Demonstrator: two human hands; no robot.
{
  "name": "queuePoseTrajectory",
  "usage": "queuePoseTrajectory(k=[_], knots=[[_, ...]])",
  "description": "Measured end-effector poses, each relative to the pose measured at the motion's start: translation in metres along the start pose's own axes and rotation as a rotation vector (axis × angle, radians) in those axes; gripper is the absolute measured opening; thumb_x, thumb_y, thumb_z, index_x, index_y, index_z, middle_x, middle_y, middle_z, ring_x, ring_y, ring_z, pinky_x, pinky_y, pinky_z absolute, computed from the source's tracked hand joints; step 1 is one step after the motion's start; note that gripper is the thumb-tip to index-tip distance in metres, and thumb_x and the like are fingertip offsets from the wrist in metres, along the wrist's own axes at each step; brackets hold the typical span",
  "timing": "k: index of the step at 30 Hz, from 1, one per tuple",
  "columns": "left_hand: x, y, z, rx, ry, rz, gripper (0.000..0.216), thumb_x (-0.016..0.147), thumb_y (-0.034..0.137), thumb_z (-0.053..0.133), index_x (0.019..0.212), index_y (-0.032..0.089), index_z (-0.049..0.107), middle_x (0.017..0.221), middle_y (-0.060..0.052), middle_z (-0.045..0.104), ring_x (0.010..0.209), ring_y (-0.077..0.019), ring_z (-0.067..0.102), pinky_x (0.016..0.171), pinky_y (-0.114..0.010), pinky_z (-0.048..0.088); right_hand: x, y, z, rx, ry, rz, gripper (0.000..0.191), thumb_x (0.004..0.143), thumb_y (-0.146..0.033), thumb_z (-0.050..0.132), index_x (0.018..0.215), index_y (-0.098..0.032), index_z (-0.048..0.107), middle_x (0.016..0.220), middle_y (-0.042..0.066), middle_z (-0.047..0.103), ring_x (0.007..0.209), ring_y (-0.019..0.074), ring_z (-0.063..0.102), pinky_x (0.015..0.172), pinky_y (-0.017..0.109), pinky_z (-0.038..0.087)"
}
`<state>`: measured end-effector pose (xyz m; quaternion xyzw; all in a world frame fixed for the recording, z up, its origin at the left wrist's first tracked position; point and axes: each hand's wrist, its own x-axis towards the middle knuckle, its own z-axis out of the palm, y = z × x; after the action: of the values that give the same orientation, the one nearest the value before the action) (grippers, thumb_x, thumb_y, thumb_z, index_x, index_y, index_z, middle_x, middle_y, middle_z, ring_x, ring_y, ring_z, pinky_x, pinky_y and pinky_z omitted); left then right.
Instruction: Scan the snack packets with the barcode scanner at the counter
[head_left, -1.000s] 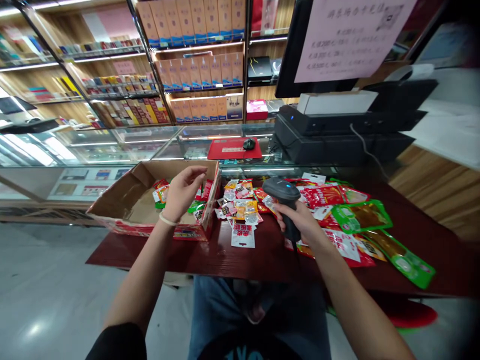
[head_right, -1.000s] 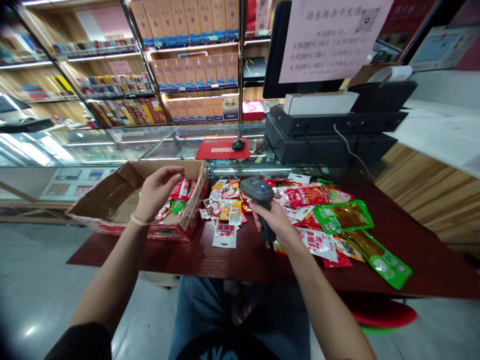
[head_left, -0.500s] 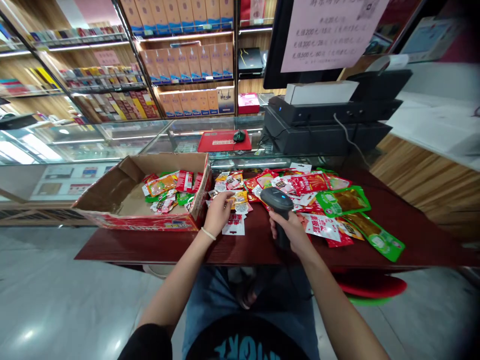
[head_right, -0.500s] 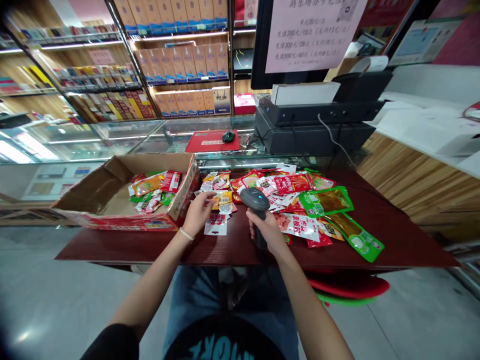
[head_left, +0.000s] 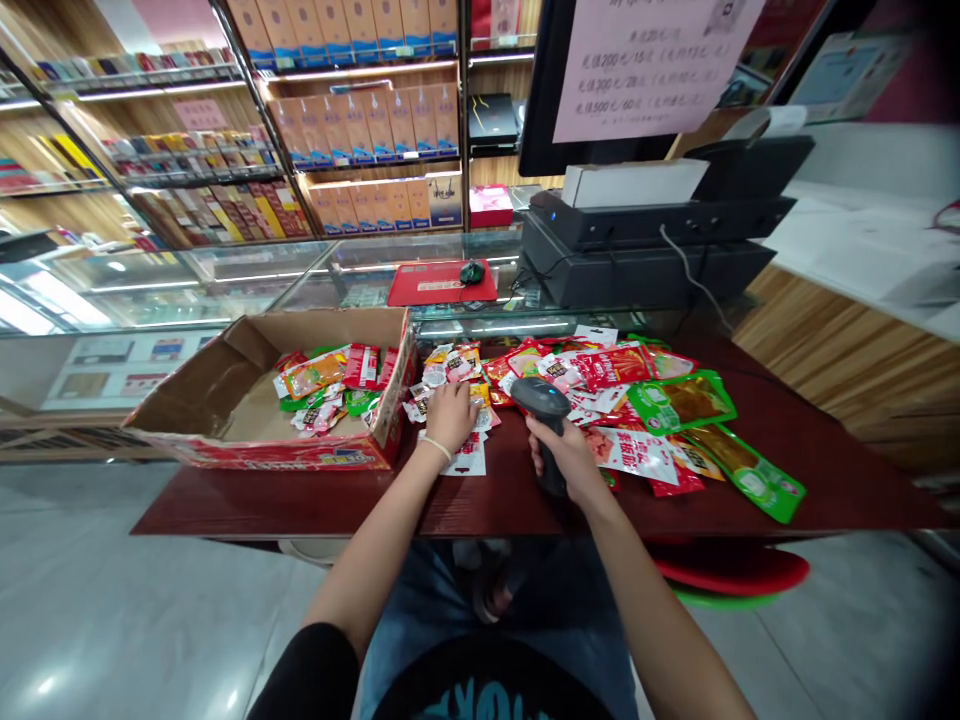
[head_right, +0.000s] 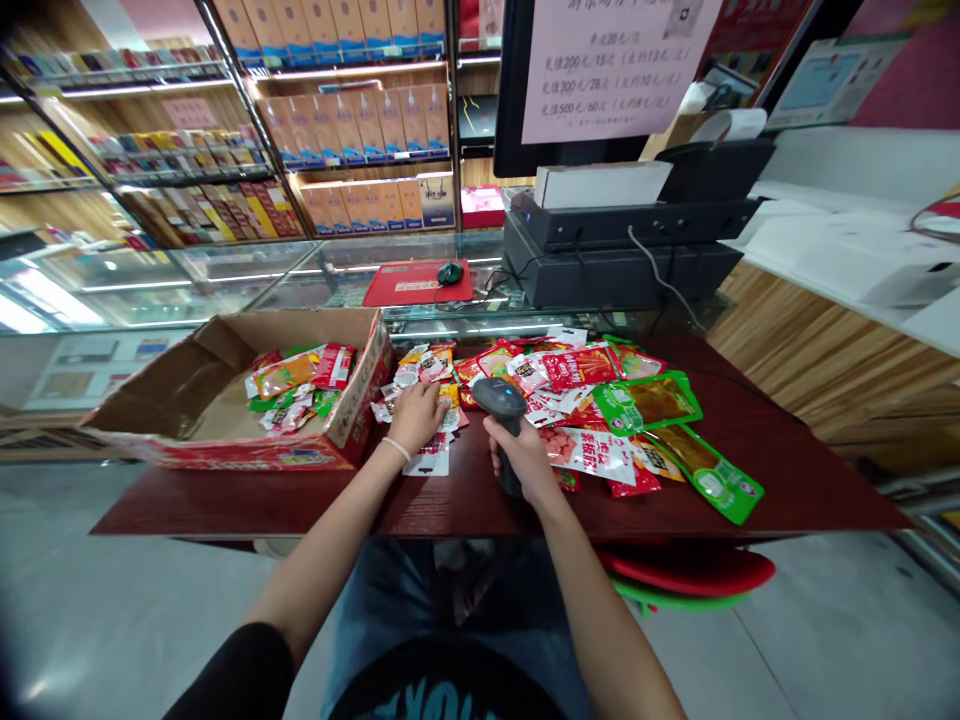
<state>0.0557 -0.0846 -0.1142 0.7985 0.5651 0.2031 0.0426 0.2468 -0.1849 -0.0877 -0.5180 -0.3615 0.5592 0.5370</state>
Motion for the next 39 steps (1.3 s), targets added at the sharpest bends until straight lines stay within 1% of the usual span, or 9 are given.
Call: queuePoseTrajectory(k=[3, 7, 11, 15, 20, 23, 28, 34, 39], knots=[[0.004, 0.001, 0.006, -0.006, 0.025, -0.059, 0.039, 0.085, 0.041, 0.066, 0.117, 0.018, 0.064, 0.111, -0.016, 0.063, 0.110, -0.0333, 0.054, 0.095, -0.046, 0.040, 0.004, 0.005, -0.002, 0.028, 0.020, 0.002, 0.039, 0.077, -0.050, 0.077, 0.091, -0.022, 0.055, 0.058, -0.008, 0.054, 0.040, 0.0096, 0.047, 0.035, 0.022, 0.041], [0.003, -0.005, 0.008, -0.198, 0.109, -0.037, 0.029, 0.082, 0.041, 0.070, 0.101, 0.019, 0.064, 0.101, -0.012, 0.062, 0.102, -0.0315, 0.054, 0.091, -0.045, 0.041, 0.007, 0.009, -0.005, 0.093, -0.039, 0.019, 0.038, 0.078, -0.050, 0.076, 0.092, -0.021, 0.056, 0.060, -0.007, 0.055, 0.041, 0.0090, 0.048, 0.036, 0.021, 0.040], [0.001, -0.004, 0.004, -0.558, 0.259, 0.005, 0.017, 0.092, 0.037, 0.059, 0.095, 0.020, 0.059, 0.091, -0.008, 0.061, 0.091, -0.0237, 0.056, 0.087, -0.038, 0.043, 0.007, 0.011, -0.008, 0.138, -0.079, 0.005, 0.037, 0.079, -0.049, 0.076, 0.094, -0.021, 0.059, 0.060, -0.007, 0.056, 0.041, 0.0083, 0.048, 0.037, 0.020, 0.040], [0.005, 0.001, 0.000, -1.066, 0.405, -0.212, 0.024, 0.094, 0.045, 0.052, 0.101, 0.022, 0.055, 0.093, -0.004, 0.061, 0.088, -0.0184, 0.059, 0.082, -0.031, 0.048, 0.007, 0.010, -0.009, 0.158, -0.089, -0.009, 0.038, 0.078, -0.051, 0.076, 0.095, -0.021, 0.060, 0.060, -0.007, 0.055, 0.042, 0.0086, 0.048, 0.038, 0.021, 0.041], [0.010, -0.002, 0.000, -1.538, 0.156, -0.414, 0.037, 0.077, 0.040, 0.072, 0.104, 0.019, 0.056, 0.085, -0.001, 0.065, 0.074, -0.0140, 0.063, 0.067, -0.025, 0.050, 0.006, 0.005, -0.004, 0.057, -0.012, -0.037, 0.044, 0.071, -0.055, 0.080, 0.085, -0.021, 0.056, 0.058, -0.006, 0.056, 0.039, 0.0095, 0.048, 0.036, 0.022, 0.041], [0.008, -0.006, 0.001, -1.570, 0.134, -0.423, 0.043, 0.071, 0.036, 0.078, 0.104, 0.017, 0.059, 0.079, 0.000, 0.067, 0.065, -0.0107, 0.061, 0.059, -0.020, 0.047, 0.001, 0.000, 0.002, -0.028, 0.037, -0.079, 0.047, 0.068, -0.056, 0.082, 0.083, -0.022, 0.053, 0.054, -0.006, 0.055, 0.038, 0.0101, 0.047, 0.035, 0.022, 0.040], [0.006, -0.007, 0.001, -1.554, 0.117, -0.409, 0.044, 0.069, 0.040, 0.079, 0.101, 0.015, 0.062, 0.077, -0.001, 0.068, 0.059, -0.0091, 0.057, 0.055, -0.020, 0.044, -0.009, -0.006, 0.008, -0.105, 0.015, -0.142, 0.049, 0.071, -0.051, 0.080, 0.101, -0.027, 0.050, 0.054, -0.010, 0.055, 0.036, 0.0108, 0.045, 0.035, 0.023, 0.038], [0.008, -0.006, 0.001, -1.483, 0.138, -0.412, 0.022, 0.075, 0.034, 0.073, 0.084, 0.018, 0.060, 0.070, 0.002, 0.062, 0.058, -0.0102, 0.055, 0.049, -0.019, 0.038, -0.011, -0.002, 0.003, -0.310, -0.059, -0.109, 0.032, 0.073, -0.048, 0.077, 0.076, -0.024, 0.056, 0.043, -0.005, 0.052, 0.034, 0.0135, 0.045, 0.036, 0.026, 0.037], [0.007, -0.009, 0.004, -1.522, 0.134, -0.430, 0.036, 0.070, 0.039, 0.077, 0.095, 0.017, 0.062, 0.076, 0.000, 0.067, 0.062, -0.0125, 0.060, 0.054, -0.022, 0.045, -0.013, -0.006, 0.005, -0.273, -0.031, -0.100, 0.033, 0.071, -0.049, 0.079, 0.078, -0.025, 0.057, 0.044, -0.005, 0.052, 0.033, 0.0141, 0.044, 0.035, 0.028, 0.035]])
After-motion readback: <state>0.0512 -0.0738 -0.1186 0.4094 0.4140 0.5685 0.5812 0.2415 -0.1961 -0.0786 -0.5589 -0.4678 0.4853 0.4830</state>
